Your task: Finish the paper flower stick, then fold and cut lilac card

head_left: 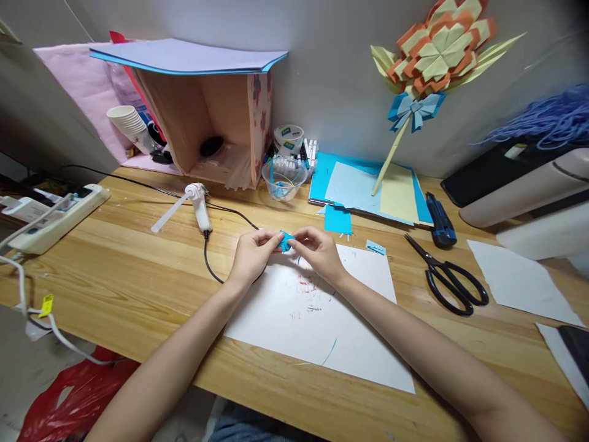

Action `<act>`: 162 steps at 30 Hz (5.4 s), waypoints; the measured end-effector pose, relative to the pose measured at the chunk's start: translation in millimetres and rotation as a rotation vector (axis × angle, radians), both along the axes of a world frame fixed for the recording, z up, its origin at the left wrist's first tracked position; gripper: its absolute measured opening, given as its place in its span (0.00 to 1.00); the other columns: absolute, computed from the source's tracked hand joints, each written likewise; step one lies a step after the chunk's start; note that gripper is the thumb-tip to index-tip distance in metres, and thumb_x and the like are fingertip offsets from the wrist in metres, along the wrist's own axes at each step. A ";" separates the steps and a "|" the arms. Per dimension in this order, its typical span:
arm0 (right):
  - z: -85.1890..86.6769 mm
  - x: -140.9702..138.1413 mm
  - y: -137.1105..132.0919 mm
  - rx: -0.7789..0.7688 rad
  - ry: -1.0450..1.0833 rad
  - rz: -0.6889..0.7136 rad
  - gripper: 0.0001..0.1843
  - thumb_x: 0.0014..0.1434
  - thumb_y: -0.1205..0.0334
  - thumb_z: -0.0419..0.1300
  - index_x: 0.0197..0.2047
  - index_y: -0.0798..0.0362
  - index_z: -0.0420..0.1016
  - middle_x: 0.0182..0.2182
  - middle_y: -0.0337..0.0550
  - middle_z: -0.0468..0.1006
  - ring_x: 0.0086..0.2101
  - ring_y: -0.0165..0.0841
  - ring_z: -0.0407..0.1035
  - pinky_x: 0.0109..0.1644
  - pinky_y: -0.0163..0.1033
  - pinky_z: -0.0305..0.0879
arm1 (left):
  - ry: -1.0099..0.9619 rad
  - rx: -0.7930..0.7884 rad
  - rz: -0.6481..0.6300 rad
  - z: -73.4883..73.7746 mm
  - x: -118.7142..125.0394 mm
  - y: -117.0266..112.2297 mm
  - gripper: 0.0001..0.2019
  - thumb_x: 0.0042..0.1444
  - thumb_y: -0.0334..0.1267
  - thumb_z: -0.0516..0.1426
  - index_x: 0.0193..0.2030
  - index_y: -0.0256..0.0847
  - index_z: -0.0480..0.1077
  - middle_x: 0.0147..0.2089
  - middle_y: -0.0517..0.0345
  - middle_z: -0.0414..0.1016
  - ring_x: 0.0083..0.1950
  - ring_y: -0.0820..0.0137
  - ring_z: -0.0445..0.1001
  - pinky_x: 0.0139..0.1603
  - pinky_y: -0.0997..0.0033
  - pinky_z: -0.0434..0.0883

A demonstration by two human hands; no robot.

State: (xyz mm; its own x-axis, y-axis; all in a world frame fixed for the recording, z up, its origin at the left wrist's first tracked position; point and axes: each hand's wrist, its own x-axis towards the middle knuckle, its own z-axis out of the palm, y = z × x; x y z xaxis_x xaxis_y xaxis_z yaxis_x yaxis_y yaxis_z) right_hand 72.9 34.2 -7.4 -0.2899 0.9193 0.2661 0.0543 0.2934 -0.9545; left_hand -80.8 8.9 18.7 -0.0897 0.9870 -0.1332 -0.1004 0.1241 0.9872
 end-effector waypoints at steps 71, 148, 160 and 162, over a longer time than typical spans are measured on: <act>-0.6 -0.8 3.3 -0.158 0.100 0.073 0.10 0.53 0.55 0.61 0.32 0.54 0.70 0.29 0.40 0.72 0.30 0.29 0.68 0.33 0.36 0.67 | 0.100 0.016 -0.048 1.0 -2.5 -1.3 0.12 0.39 0.39 0.65 0.31 0.35 0.77 0.33 0.51 0.79 0.36 0.65 0.76 0.41 0.68 0.71; 2.3 5.1 5.2 0.409 -0.347 0.065 0.02 0.54 0.66 0.61 0.33 0.51 0.73 0.29 0.42 0.69 0.35 0.35 0.63 0.39 0.42 0.60 | 0.152 -0.107 -0.132 -14.0 -4.1 0.2 0.18 0.41 0.52 0.62 0.24 0.35 0.75 0.22 0.54 0.74 0.26 0.71 0.71 0.30 0.74 0.67; 4.7 3.2 4.2 0.370 -0.426 0.014 0.01 0.51 0.65 0.63 0.29 0.52 0.73 0.28 0.42 0.70 0.34 0.36 0.62 0.38 0.41 0.58 | 0.174 -0.099 -0.143 -20.6 -3.7 0.7 0.19 0.42 0.53 0.61 0.23 0.35 0.75 0.22 0.54 0.75 0.25 0.71 0.72 0.28 0.74 0.66; 3.7 3.4 5.5 0.335 -0.408 -0.001 0.03 0.50 0.64 0.64 0.27 0.52 0.73 0.26 0.42 0.70 0.33 0.36 0.62 0.36 0.41 0.58 | 0.192 -0.087 -0.145 -20.7 -3.7 0.7 0.19 0.42 0.52 0.62 0.23 0.35 0.74 0.22 0.53 0.76 0.25 0.70 0.72 0.29 0.74 0.67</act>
State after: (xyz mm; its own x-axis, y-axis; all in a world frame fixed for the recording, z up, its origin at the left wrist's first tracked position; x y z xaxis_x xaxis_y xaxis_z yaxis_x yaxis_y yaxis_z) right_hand 76.3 39.7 -3.8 -0.4306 0.8038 0.4106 0.4026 0.5782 -0.7097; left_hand -84.4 9.5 -2.1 0.0201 0.9769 -0.2126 0.1130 0.2091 0.9714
